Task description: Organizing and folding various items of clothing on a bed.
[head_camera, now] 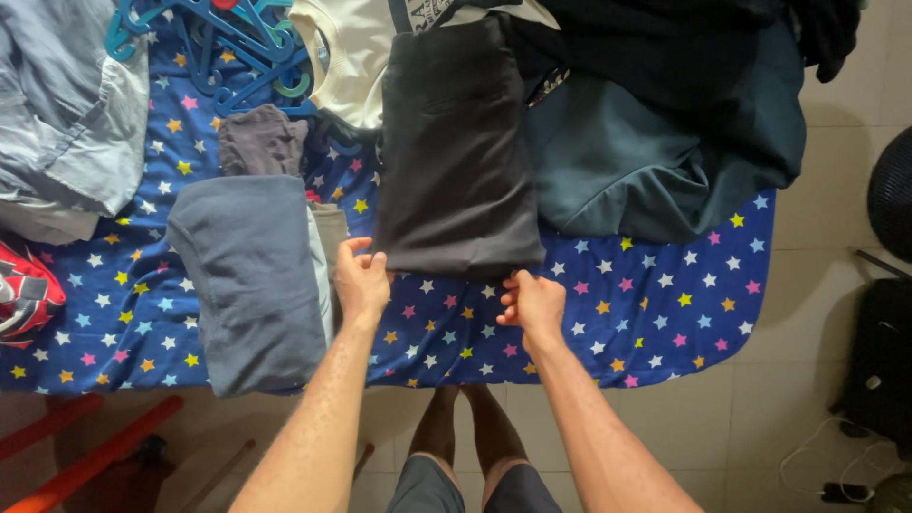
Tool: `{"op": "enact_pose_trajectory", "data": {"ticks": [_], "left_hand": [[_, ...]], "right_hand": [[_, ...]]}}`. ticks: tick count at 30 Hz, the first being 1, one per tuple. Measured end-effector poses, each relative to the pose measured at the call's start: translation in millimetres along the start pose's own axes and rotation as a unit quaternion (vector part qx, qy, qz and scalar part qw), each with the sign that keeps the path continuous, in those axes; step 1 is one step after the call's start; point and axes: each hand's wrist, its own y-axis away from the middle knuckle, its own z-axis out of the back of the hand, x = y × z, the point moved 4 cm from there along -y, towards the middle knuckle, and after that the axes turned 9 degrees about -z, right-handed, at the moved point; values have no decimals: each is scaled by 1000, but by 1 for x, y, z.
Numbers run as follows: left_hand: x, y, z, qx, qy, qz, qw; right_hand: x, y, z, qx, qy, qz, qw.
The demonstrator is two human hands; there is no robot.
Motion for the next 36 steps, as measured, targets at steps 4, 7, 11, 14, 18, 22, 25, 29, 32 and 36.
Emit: {"op": "enact_pose_trajectory", "data": {"ticks": [4, 7, 11, 14, 18, 22, 25, 29, 32, 36], "left_hand": [[-35, 15, 2, -40, -221, -135, 965], [-66, 30, -9, -41, -302, -258, 917], [-62, 42, -47, 74, -317, -444, 835], [-74, 61, -69, 103, -342, -496, 791], [-44, 59, -82, 156, -396, -476, 770], [-30, 54, -87, 184, -420, -453, 765], [-33, 60, -86, 187, -419, -442, 771], [-69, 53, -86, 181, -390, -416, 802], [-75, 25, -72, 47, -339, -367, 865], [-76, -30, -58, -67, -262, -260, 927]], "right_hand": [[23, 19, 0, -25, 201, 40, 979], [46, 44, -3, -100, 375, 167, 906], [73, 84, -31, -128, 397, 509, 753], [75, 83, -60, -42, 387, 576, 719], [71, 48, -80, -33, 413, 622, 664], [65, 8, -77, -41, 488, 620, 613], [59, 10, -74, -22, 509, 622, 594], [79, 9, -79, -23, 469, 605, 643], [114, 11, -74, -95, 322, 574, 747], [158, -13, -77, -174, 297, 422, 838]]}}
